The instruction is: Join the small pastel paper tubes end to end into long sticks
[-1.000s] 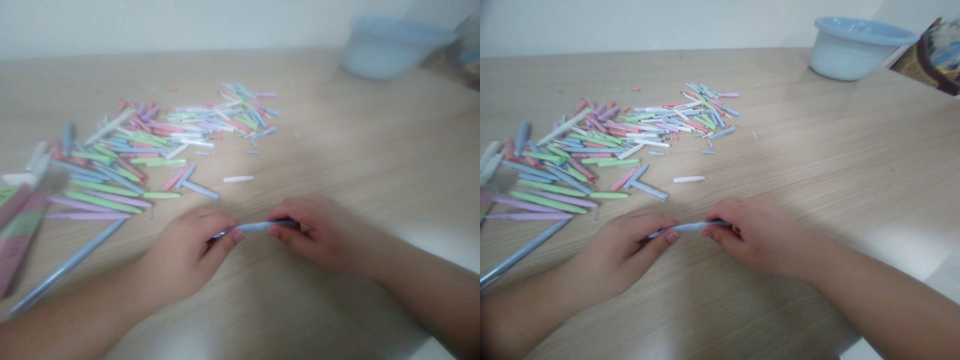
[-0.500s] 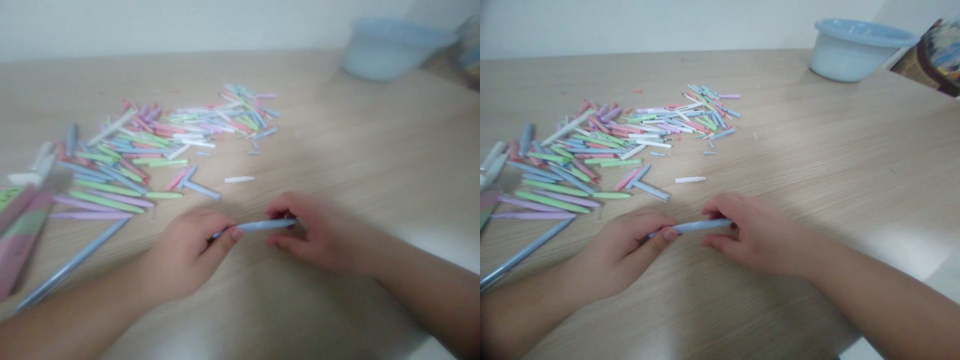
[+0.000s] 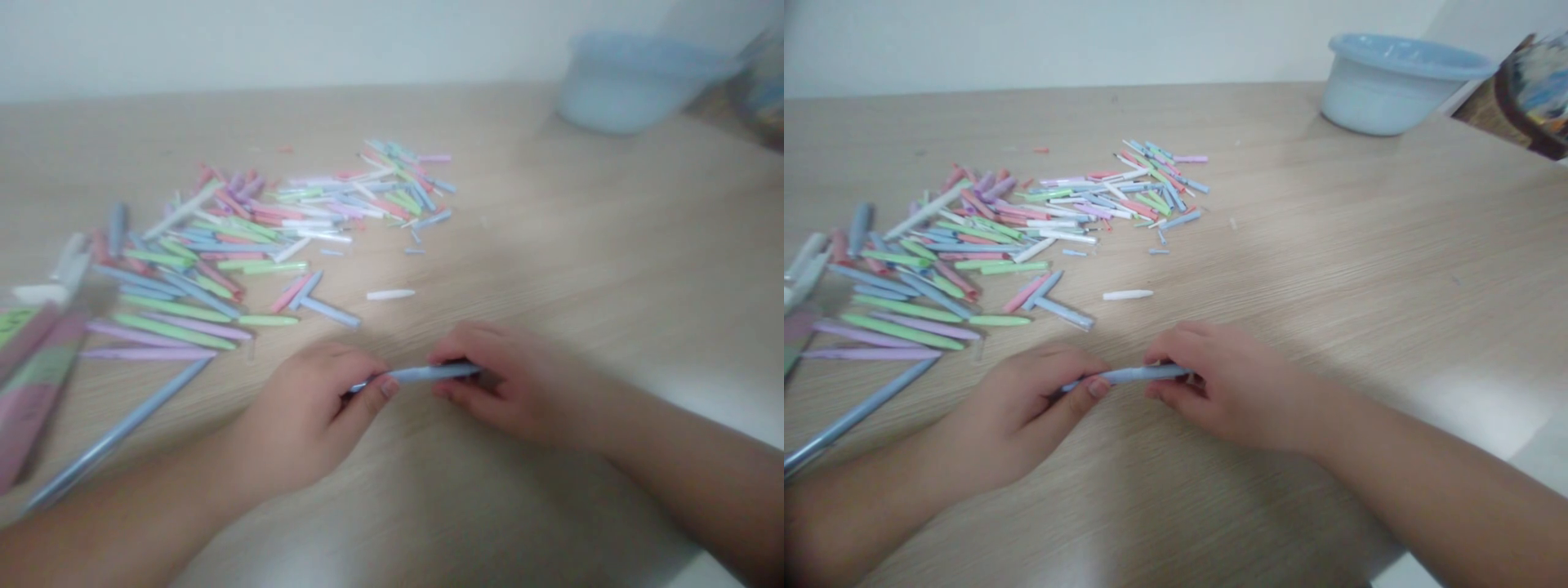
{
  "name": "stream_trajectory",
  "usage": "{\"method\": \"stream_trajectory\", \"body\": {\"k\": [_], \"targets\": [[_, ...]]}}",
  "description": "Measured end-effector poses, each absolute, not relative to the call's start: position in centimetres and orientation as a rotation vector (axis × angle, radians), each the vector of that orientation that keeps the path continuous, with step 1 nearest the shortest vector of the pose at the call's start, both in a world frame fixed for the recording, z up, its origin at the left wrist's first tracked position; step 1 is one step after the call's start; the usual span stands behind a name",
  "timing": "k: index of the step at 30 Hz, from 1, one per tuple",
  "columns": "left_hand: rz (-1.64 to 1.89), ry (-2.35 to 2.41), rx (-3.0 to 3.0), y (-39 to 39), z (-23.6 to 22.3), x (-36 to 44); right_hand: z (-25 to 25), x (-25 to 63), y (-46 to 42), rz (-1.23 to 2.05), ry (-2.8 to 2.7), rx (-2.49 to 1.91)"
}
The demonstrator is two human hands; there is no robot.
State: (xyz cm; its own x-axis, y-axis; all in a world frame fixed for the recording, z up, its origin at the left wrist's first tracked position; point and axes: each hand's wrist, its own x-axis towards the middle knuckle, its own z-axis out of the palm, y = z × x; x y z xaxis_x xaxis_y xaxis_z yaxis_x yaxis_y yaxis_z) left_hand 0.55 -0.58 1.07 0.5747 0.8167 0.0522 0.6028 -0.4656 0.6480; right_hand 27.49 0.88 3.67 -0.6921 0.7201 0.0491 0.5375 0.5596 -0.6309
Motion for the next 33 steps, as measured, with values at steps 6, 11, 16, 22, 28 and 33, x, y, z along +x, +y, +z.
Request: {"method": "stream_trajectory", "body": {"k": [6,11,16,22,28,33], "targets": [[0.474,1.109,2.249,-0.65,1.08,0.47,3.8,27.64,0.95,0.735,-2.607,-1.016],[0.473,1.112,2.267,-0.76,1.0,0.32,3.81,27.58,0.93,0.753,-2.652,-1.064],[0.465,1.124,2.259,-0.87,0.97,0.26,3.58,27.55,0.82,0.732,-2.646,-1.064],[0.467,1.114,2.258,-0.77,1.16,0.36,3.65,27.43,0.76,0.751,-2.586,-1.051],[0.493,1.091,2.287,-0.57,1.16,0.55,3.64,27.15,0.75,0.748,-2.573,-1.047],[0.486,1.092,2.307,-0.63,1.27,0.52,3.6,27.28,0.74,0.727,-2.607,-1.045]]}}
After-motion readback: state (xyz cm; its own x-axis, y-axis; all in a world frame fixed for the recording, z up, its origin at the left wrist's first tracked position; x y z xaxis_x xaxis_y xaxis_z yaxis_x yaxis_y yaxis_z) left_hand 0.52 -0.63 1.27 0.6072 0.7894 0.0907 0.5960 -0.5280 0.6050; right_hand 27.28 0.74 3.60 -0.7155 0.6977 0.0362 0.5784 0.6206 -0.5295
